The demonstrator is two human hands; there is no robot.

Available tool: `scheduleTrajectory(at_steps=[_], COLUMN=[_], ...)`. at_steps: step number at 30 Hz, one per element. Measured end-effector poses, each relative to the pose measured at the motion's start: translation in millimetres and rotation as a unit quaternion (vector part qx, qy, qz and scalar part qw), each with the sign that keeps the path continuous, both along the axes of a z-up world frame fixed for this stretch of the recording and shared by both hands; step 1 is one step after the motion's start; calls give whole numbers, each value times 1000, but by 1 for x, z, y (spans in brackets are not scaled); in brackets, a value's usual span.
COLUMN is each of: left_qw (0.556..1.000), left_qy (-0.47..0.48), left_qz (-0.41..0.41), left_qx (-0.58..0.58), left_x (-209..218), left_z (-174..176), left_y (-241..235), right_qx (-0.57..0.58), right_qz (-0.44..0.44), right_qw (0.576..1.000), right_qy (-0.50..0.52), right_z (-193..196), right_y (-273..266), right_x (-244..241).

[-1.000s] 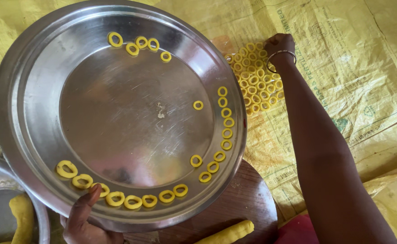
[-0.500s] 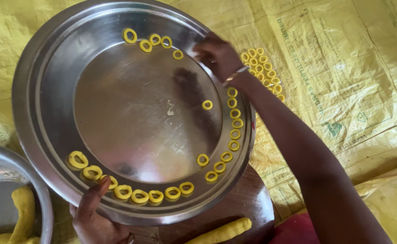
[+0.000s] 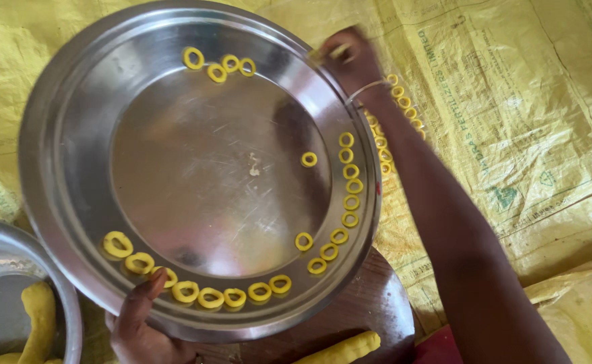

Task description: The person arranges small yellow dough rings from a metal tray onto a plastic sheet laid on the floor. They pick up the rings one by one and place them in neat rows. The person also briefly rolls a piece of dough on a wooden board.

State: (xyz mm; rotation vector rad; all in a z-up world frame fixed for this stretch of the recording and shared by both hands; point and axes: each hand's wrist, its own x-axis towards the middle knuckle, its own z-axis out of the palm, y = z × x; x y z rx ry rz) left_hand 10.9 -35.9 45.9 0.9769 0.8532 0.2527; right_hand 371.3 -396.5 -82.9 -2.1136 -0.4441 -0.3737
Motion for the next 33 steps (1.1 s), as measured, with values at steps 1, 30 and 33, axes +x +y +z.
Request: scheduleTrajectory(at_steps=[1,30,33], left_qw=[1000,997,995], left_qy=[-1,13,49], left_qz=[0,65,82], left_qx=[-4,28,24], left_x=[-1,8,9], left_z=[-2,5,4], left_y=[2,-2,0], right_qx=[-5,-228,-327], right_qz=[-35,158,158], right_qw=[999,956,921], right_qy=[-13,-91,-141], right_z=[0,51,61], right_y=[-28,23,57], right_x=[12,-90,-117])
